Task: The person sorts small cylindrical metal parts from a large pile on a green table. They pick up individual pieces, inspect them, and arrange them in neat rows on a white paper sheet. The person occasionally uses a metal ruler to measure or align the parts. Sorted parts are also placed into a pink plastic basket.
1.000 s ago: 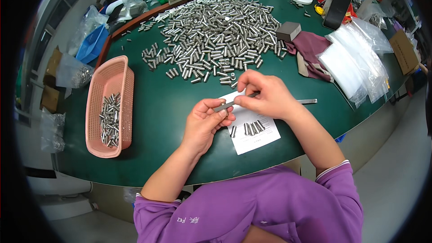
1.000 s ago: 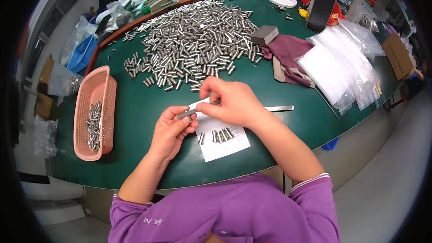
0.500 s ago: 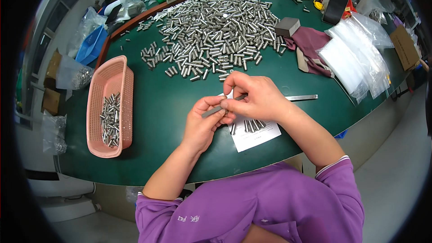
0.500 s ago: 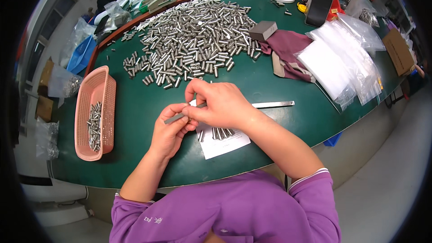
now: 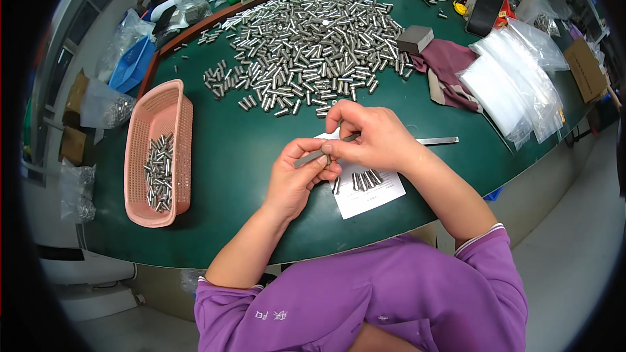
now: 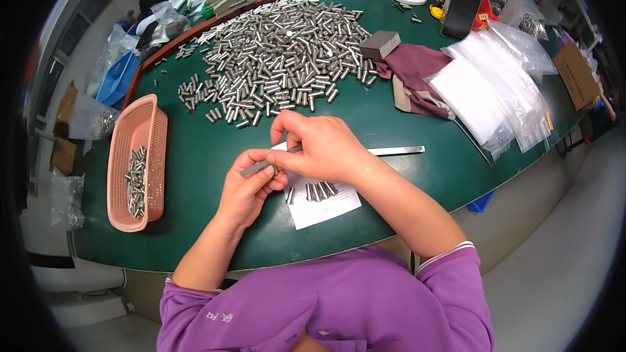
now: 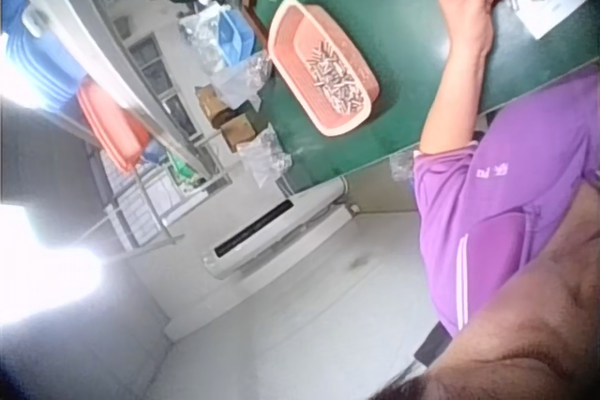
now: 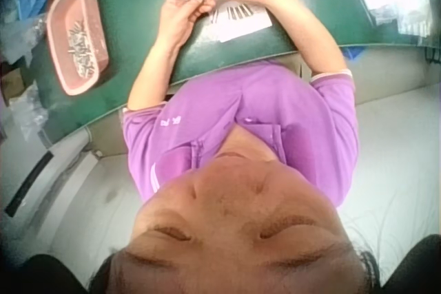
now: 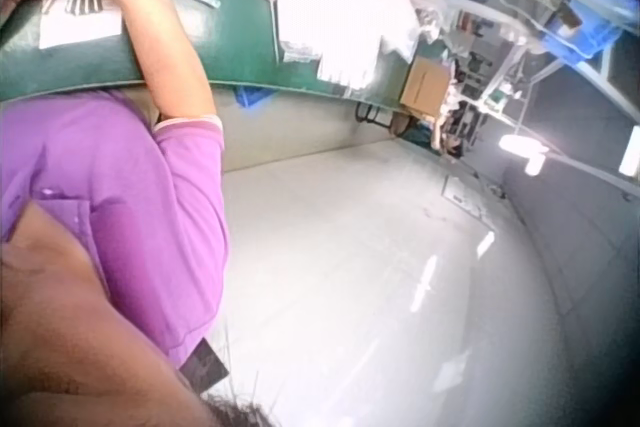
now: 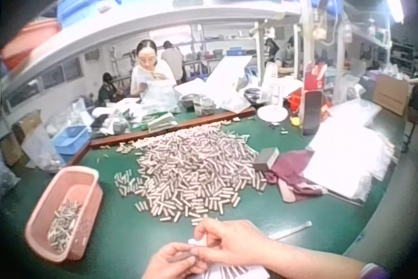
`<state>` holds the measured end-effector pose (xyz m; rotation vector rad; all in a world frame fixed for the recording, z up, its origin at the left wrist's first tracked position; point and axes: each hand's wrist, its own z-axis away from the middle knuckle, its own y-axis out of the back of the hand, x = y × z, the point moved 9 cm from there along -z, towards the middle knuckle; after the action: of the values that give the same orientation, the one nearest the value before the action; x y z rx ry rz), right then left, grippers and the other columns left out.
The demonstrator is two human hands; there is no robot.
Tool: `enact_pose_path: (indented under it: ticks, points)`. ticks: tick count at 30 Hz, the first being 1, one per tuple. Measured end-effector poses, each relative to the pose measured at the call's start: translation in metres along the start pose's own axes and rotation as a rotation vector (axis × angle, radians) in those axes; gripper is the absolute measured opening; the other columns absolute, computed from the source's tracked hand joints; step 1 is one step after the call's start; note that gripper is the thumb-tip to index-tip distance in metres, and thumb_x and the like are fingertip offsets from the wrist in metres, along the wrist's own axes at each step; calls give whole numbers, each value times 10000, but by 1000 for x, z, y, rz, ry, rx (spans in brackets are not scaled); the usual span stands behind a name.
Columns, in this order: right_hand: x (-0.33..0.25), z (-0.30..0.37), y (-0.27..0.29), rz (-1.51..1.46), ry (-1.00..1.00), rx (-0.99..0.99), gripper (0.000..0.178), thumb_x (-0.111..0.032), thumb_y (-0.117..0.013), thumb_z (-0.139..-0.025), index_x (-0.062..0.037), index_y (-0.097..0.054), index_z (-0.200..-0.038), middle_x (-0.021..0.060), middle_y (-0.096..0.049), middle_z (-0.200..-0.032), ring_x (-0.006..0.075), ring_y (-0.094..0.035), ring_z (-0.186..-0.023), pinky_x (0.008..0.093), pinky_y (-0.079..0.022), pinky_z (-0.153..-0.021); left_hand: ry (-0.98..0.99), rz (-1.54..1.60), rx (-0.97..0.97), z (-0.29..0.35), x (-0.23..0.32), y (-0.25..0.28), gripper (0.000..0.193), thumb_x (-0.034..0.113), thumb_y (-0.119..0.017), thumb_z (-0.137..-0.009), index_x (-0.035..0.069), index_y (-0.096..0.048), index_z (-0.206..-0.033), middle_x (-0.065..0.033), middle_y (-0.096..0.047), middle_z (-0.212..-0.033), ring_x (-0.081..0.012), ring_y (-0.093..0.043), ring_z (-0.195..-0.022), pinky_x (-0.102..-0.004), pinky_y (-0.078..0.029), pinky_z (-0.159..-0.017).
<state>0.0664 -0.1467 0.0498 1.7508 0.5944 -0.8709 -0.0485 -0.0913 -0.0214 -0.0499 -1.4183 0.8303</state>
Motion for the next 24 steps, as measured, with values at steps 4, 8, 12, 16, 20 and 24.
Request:
enact_pose_path:
  ticks: [4, 8, 12, 16, 20, 24]
  points:
    - [27, 6, 17, -2, -136, -30, 289, -329, -699, -773, -121, -560, -918, 36, -616, -646, 244, -607, -599, 364, -461, -573, 8, 28, 9, 0, 0, 0, 211, 62, -580, -929, 16, -524, -1127, -133, -651, -973, -174, -661, -810, -256, -565, -718]
    - [2, 2, 3, -9, 21, 27, 291, -303, -718, -758, -121, -563, -924, 25, -582, -591, 187, -586, -566, 338, -440, -552, 36, 19, -5, 0, -4, -4, 200, 75, -587, -928, 17, -529, -1111, -134, -649, -981, -174, -659, -813, -249, -562, -714]
    - [39, 7, 27, -87, -233, 39, 263, -209, -729, -777, -85, -557, -933, -3, -550, -572, 84, -499, -521, 269, -392, -511, -25, 67, 8, 0, 3, 4, 200, 60, -578, -929, 20, -531, -1120, -142, -645, -984, -175, -658, -813, -248, -561, -709]
    - [24, 6, 18, -39, -138, -5, 287, -318, -716, -764, -124, -583, -929, 12, -598, -628, 180, -612, -604, 328, -453, -571, 14, 61, 33, 0, 1, 1, 197, 50, -571, -931, 27, -537, -1123, -138, -645, -979, -168, -653, -810, -247, -559, -709]
    - [6, 1, -1, -26, -28, 7, 312, -359, -701, -767, -126, -576, -932, 29, -611, -657, 237, -622, -630, 374, -462, -593, -12, -5, -4, -2, 0, 1, 188, 61, -572, -934, 31, -548, -1118, -121, -648, -972, -157, -647, -806, -242, -555, -705]
    - [33, 5, 25, 43, -160, -16, 275, -224, -714, -783, -78, -545, -943, -5, -553, -571, 100, -508, -514, 270, -403, -523, -24, 43, -9, 1, 0, 6, 208, 77, -572, -939, 34, -552, -1142, -103, -646, -984, -147, -643, -814, -234, -547, -702]
